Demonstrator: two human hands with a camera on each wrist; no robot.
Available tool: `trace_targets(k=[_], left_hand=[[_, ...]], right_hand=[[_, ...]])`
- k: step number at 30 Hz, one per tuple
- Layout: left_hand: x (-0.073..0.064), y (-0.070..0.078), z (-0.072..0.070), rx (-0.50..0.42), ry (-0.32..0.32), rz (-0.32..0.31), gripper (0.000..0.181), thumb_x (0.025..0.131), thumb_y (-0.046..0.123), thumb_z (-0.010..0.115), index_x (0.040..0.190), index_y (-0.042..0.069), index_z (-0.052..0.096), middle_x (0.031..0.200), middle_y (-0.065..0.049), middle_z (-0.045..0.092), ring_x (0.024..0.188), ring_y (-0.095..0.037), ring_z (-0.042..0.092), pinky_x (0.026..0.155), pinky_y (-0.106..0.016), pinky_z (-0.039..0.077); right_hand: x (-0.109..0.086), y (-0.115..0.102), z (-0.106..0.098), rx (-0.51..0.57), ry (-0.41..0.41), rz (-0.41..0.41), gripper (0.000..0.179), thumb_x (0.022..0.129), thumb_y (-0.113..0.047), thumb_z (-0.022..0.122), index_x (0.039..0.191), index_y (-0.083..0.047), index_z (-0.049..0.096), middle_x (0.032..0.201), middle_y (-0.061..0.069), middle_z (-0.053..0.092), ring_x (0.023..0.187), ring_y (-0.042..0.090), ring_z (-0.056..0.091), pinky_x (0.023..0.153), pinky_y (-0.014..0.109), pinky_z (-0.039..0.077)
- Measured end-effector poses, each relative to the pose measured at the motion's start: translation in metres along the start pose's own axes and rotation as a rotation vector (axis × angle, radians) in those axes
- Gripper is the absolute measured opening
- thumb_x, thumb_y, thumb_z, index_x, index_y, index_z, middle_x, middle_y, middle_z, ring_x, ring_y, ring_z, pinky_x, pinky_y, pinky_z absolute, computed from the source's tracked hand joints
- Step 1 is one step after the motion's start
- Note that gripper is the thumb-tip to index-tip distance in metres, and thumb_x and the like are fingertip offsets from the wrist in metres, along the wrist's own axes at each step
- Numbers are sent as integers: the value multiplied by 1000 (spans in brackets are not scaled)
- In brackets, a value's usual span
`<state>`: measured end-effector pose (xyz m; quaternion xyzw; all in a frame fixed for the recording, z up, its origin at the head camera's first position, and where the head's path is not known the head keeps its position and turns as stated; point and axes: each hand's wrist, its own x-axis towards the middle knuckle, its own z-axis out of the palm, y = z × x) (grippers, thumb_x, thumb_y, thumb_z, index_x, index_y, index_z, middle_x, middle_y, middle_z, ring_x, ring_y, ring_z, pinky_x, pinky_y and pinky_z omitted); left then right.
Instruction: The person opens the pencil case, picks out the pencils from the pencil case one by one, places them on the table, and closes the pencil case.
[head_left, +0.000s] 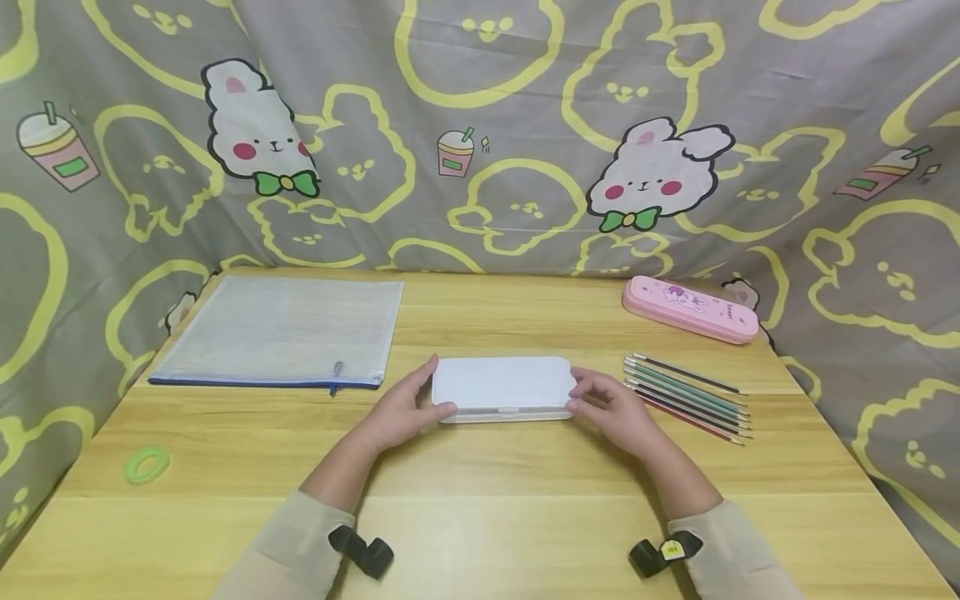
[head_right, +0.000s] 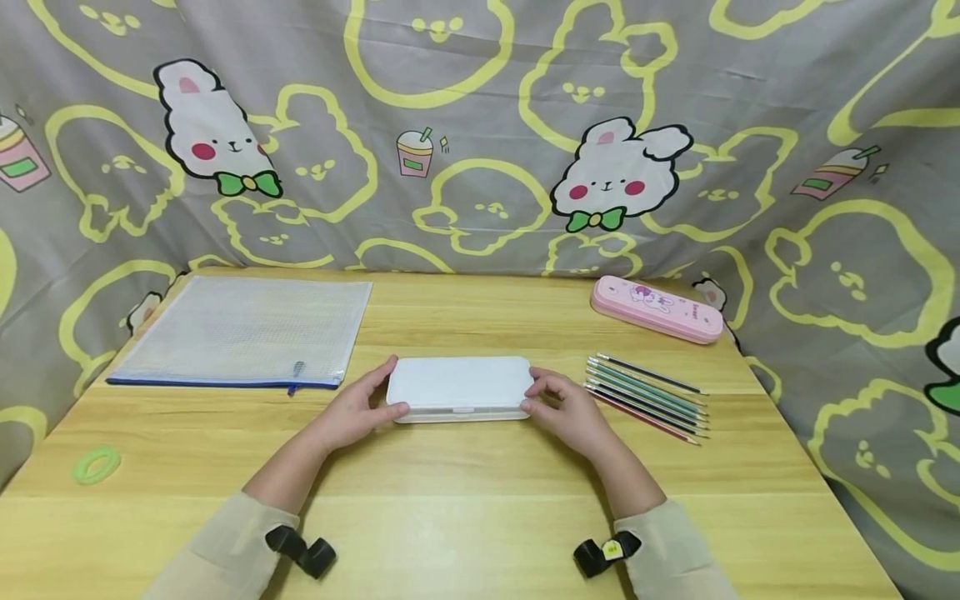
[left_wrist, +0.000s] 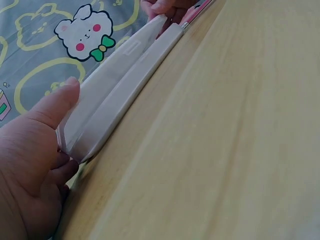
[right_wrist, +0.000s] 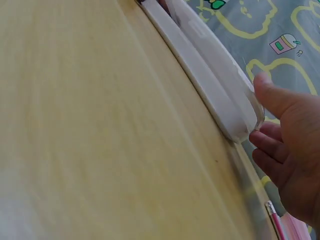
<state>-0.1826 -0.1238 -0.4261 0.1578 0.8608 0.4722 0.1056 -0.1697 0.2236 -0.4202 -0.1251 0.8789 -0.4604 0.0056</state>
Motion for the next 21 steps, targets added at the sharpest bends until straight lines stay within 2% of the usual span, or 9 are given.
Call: trace_targets(k=[4,8,12,21], left_hand=[[0,0,1,5,4,11,92,89,35,71,154,-2,18,162,-20,18,150,-36,18,123,-48,16],[0,-2,1,29,14,11,90,90,37,69,154,-3,19,161,-20,19,150,-36,19,123,-48,18],[1,-3,1,35,21,6,91,89,37,70,154,-3,20,161,-20,20,149,-36,21,123,-48,19],[1,-2,2,43,28,-16,92,87,36,73,154,-1,22,161,-19,23,149,-35,23,122,-48,21]], right_hand=[[1,2,2,-43,-17,39,39,89,-24,72,122,-5,64,148,19,48,132,39,50,110,51,40],[1,3,4,-97,-62,59,61,92,-32,68,144,-7,49,152,19,43,137,39,44,113,54,35],[1,2,6,-120,-76,56,66,92,-32,67,148,-6,43,151,19,43,139,39,41,115,53,33],[1,0,9,-136,-72,62,67,92,-28,68,148,-4,41,151,19,42,141,38,39,115,52,32]])
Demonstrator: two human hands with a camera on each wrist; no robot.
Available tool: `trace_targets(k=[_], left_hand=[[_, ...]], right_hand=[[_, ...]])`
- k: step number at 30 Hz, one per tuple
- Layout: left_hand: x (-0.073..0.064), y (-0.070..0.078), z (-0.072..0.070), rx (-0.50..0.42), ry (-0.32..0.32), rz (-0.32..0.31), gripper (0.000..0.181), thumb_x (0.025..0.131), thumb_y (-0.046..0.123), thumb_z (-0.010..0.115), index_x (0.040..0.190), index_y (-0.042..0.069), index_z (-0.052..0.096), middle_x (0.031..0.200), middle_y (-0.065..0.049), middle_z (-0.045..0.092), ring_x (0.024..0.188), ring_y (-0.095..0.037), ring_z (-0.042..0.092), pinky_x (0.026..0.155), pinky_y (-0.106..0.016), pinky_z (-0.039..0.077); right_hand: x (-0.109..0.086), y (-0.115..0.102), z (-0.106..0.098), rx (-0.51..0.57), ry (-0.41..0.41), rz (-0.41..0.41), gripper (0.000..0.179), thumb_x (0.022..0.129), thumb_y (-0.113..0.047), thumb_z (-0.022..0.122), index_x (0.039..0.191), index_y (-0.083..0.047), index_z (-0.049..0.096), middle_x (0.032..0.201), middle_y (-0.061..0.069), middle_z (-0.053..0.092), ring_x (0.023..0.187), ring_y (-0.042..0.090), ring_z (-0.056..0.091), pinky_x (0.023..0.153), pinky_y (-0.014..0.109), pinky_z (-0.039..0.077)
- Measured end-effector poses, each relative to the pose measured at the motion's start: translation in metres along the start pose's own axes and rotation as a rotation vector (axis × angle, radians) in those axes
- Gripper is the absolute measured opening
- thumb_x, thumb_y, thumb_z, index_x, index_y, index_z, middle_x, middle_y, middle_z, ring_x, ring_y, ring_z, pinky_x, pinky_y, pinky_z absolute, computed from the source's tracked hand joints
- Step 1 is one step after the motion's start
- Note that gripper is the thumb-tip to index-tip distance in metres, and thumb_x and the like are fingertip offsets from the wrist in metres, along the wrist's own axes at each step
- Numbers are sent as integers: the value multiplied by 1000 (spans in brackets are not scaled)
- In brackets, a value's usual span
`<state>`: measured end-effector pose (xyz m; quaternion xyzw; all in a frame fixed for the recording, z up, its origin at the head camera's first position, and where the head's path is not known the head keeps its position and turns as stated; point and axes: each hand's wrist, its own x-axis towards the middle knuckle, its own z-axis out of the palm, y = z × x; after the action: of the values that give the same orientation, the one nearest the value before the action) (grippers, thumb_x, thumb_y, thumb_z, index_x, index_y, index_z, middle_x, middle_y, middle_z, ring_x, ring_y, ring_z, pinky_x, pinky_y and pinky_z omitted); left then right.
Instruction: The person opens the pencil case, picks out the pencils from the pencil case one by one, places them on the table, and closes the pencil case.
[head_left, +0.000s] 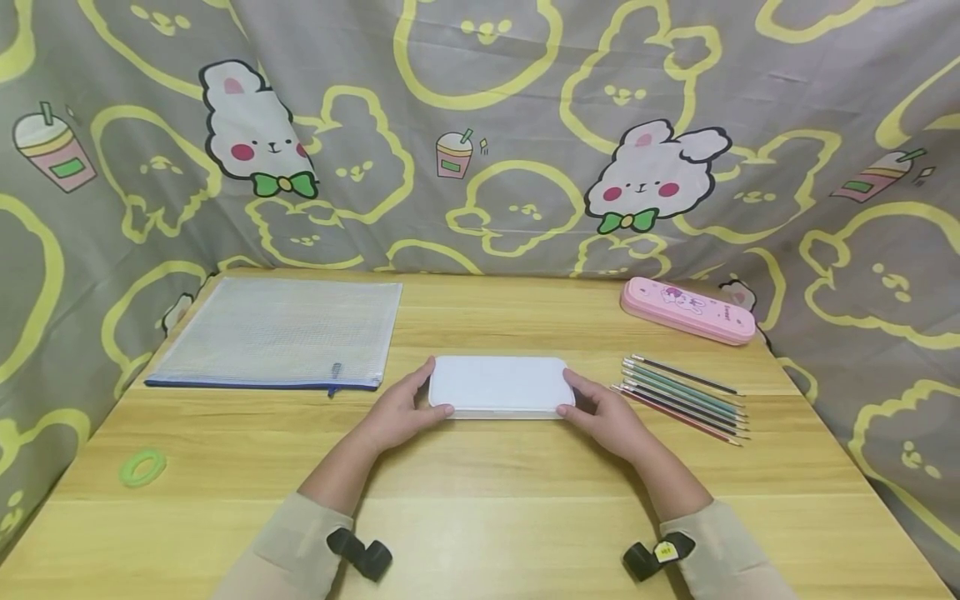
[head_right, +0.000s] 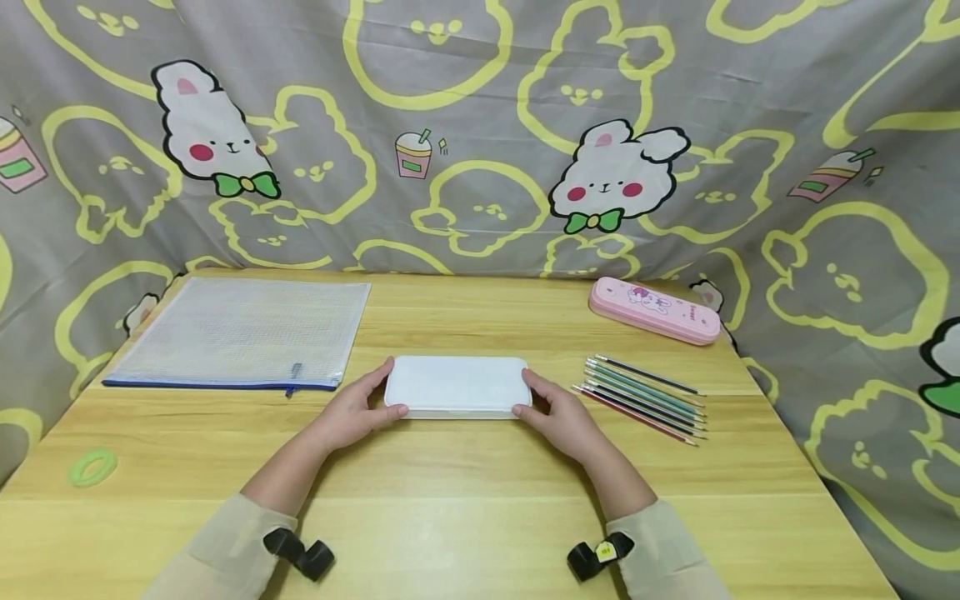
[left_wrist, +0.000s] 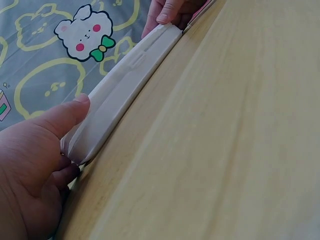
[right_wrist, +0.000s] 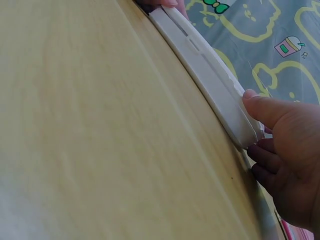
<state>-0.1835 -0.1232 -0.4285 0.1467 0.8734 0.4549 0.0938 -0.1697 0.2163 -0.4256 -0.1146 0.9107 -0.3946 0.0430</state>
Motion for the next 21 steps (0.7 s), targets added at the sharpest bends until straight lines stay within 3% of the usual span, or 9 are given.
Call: trace_targets(k=[21], left_hand=[[0,0,0,-9,5,-15,94,85,36,75,153,-1,23,160,-19,24,149,-33,24,122,-47,22]], right_hand=[[1,0,0,-2,-10,-16,68,92,-28,68,148,-3,41,151,20,42,140,38,39,115,52,33]])
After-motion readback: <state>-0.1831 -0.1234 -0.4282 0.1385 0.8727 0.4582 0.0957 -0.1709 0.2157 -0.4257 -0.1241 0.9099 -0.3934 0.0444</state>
